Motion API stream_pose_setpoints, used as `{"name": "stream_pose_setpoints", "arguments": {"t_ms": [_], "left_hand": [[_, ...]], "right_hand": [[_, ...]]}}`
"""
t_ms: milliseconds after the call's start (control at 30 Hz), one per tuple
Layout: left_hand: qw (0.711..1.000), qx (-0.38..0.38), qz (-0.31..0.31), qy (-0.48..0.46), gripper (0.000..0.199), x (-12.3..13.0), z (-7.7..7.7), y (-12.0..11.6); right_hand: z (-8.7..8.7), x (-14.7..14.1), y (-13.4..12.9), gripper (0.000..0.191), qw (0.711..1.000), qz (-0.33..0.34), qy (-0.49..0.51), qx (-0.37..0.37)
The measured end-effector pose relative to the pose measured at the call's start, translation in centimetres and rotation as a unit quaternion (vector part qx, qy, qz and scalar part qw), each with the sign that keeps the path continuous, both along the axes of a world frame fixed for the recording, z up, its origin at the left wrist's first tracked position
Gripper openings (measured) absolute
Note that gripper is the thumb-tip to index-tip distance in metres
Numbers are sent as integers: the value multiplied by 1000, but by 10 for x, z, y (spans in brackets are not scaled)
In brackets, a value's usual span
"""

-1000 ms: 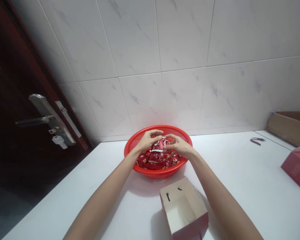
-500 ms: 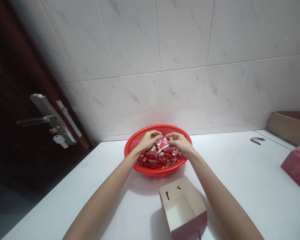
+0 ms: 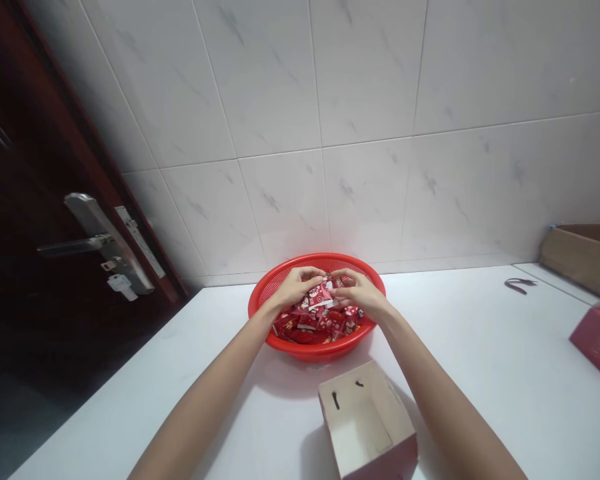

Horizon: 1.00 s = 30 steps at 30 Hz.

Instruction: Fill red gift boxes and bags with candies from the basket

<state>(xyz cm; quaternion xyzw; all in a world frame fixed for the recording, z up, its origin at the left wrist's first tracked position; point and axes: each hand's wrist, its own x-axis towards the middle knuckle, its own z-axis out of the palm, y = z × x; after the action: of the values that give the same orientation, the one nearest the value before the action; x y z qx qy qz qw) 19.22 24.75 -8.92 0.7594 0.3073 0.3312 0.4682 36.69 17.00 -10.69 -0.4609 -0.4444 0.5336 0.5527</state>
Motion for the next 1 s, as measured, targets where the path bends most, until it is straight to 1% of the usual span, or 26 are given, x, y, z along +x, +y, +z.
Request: {"name": "stream_pose_setpoints", "arguments": {"t_ms": [100,233,333,400,467,633,800,900,1000], "left_hand": [[1000,19,7,-15,35,0,-1,1],[998,52,0,-32,35,3,-2,0],[998,56,-17,-40,35,5,-3,-1],[997,61,-20,-44,34,7,-4,-1],[996,72,-13,-45,32,7,-5,-1],[996,84,8,-39,31,9,-7,3],[997,72,7,-29,31,17,-5,0],[998,45,16,-40,32,24,-3,-4],[992,-18,74,-102,33,29,1,-3]], "right_hand": [[2,-1,-1,26,1000,6,-1,4],[3,-2,-3,38,997,61,-12,36],[5,-2,-6,42,994,100,-42,32],[5,-2,-6,42,992,108,-55,28],[4,-1,-5,42,994,95,-52,21],[4,0,-3,29,999,40,-18,6],[10,-1,-8,42,998,59,-20,-14],[10,-1,-8,41,1000,23,-20,-3],[7,1,-4,37,999,7,27,24]]}}
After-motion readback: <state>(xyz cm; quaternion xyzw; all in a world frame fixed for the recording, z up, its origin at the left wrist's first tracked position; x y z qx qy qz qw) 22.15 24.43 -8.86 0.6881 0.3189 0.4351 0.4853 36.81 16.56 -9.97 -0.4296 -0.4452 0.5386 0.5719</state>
